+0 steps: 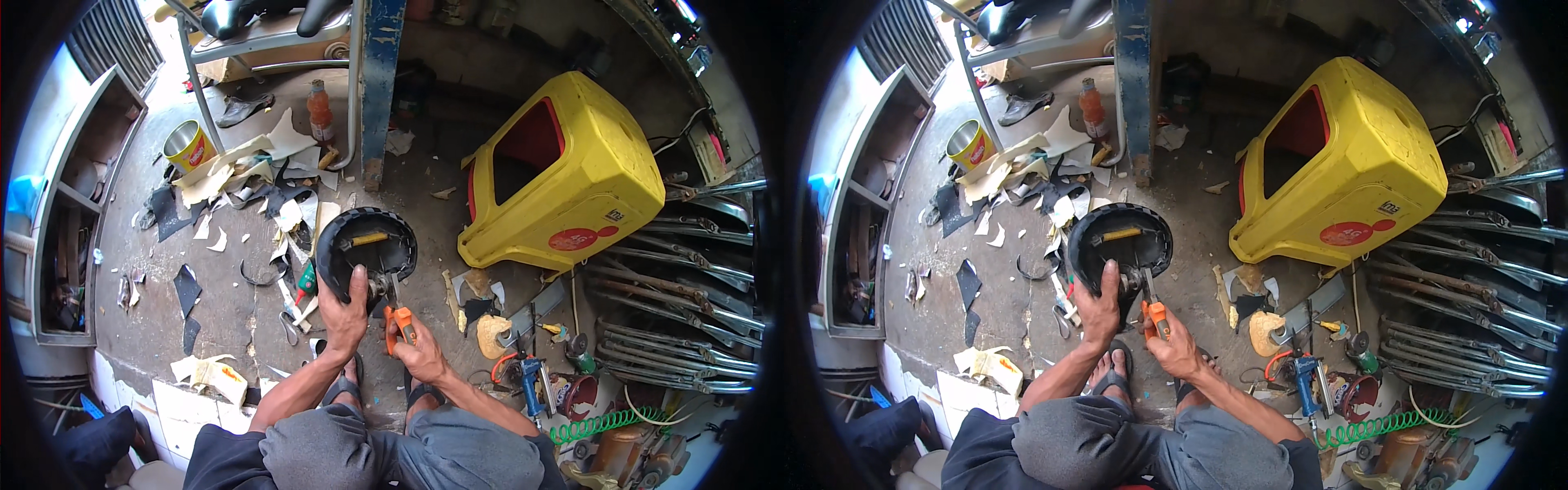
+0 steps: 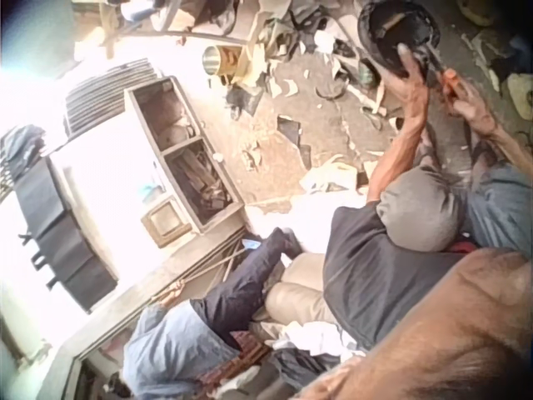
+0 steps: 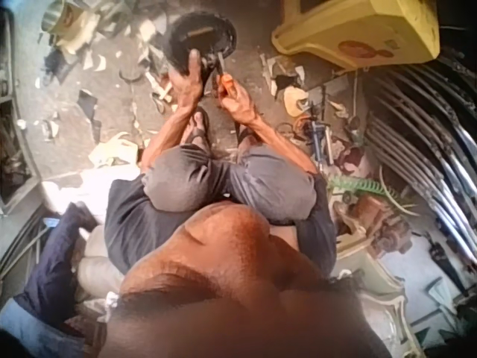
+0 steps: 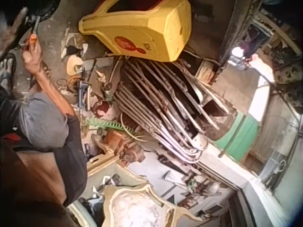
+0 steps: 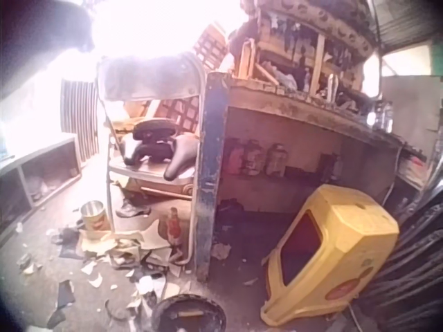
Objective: The person reupholsters a bicycle seat by stapling new fabric over the foam and frame using a pneumatic stapler, trimming the excess fabric with scissors, and then attaching the seat rail assembly back onto the underside of the seat.
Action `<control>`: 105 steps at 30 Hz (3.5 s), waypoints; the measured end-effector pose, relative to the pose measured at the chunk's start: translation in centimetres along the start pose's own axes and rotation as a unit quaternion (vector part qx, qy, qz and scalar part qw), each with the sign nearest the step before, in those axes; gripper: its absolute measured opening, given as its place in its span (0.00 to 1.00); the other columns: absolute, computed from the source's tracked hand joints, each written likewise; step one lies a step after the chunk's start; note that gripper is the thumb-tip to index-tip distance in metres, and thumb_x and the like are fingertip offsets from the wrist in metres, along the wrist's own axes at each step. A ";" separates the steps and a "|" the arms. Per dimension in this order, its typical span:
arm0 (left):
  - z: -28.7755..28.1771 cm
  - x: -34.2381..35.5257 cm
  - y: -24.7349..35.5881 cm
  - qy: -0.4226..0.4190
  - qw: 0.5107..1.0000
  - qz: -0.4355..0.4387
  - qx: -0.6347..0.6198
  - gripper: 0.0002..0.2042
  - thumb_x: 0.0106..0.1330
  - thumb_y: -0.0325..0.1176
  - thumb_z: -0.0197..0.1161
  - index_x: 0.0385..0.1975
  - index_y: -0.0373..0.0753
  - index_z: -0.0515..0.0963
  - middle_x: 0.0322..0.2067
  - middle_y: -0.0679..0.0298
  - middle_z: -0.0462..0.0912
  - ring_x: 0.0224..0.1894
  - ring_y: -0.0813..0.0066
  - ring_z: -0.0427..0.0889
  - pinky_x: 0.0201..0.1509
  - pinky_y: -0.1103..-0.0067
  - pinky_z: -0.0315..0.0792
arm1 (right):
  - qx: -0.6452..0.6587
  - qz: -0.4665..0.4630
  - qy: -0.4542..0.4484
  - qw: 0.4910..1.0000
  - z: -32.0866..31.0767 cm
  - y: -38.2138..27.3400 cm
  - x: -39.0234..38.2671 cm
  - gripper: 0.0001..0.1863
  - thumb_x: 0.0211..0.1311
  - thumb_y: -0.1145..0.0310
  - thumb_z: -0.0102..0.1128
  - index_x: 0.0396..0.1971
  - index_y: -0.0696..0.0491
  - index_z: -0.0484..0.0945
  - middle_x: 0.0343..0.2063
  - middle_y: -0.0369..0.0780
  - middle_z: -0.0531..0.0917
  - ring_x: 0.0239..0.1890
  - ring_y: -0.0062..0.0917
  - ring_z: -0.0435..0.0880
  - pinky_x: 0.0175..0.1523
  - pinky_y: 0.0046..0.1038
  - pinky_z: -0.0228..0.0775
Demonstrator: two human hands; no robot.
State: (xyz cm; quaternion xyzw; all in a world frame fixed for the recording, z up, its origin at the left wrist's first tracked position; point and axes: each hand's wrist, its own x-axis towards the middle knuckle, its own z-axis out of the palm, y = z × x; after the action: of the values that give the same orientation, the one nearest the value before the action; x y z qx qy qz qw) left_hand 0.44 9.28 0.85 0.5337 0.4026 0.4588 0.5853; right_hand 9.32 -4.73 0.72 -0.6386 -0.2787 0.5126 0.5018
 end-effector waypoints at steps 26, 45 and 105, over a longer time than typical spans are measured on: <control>-0.6 0.2 -1.0 -0.060 0.995 0.070 0.046 0.24 0.71 0.34 0.65 0.62 0.30 0.67 0.46 0.58 0.79 0.45 0.74 0.78 0.50 0.75 0.74 | 0.006 -0.013 0.009 1.000 -0.6 1.3 -0.4 0.08 0.57 0.74 0.52 0.37 0.56 0.71 0.35 0.40 0.78 0.38 0.24 0.80 0.44 0.28 0.74; 1.2 -0.8 -0.5 0.005 0.998 0.042 0.049 0.25 0.74 0.43 0.62 0.61 0.32 0.71 0.49 0.59 0.81 0.49 0.73 0.78 0.55 0.76 0.73 | 0.033 -0.076 0.027 0.996 -0.2 1.0 -0.4 0.13 0.54 0.77 0.51 0.41 0.57 0.71 0.36 0.41 0.79 0.37 0.26 0.81 0.46 0.29 0.75; 1.3 2.5 -5.7 -0.268 0.943 -0.117 0.156 0.24 0.74 0.52 0.59 0.38 0.29 0.81 0.26 0.71 0.78 0.32 0.81 0.71 0.38 0.77 0.68 | -0.371 0.284 0.343 0.815 -10.0 19.4 -17.5 0.14 0.61 0.67 0.65 0.40 0.60 0.76 0.35 0.51 0.85 0.40 0.47 0.85 0.45 0.42 0.75</control>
State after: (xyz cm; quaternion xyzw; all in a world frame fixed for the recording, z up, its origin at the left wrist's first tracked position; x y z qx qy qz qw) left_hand 2.92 11.28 -4.67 0.6708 0.3570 0.1585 0.6305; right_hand 9.98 -30.14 -10.99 -0.9615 -0.0634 0.2375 0.1224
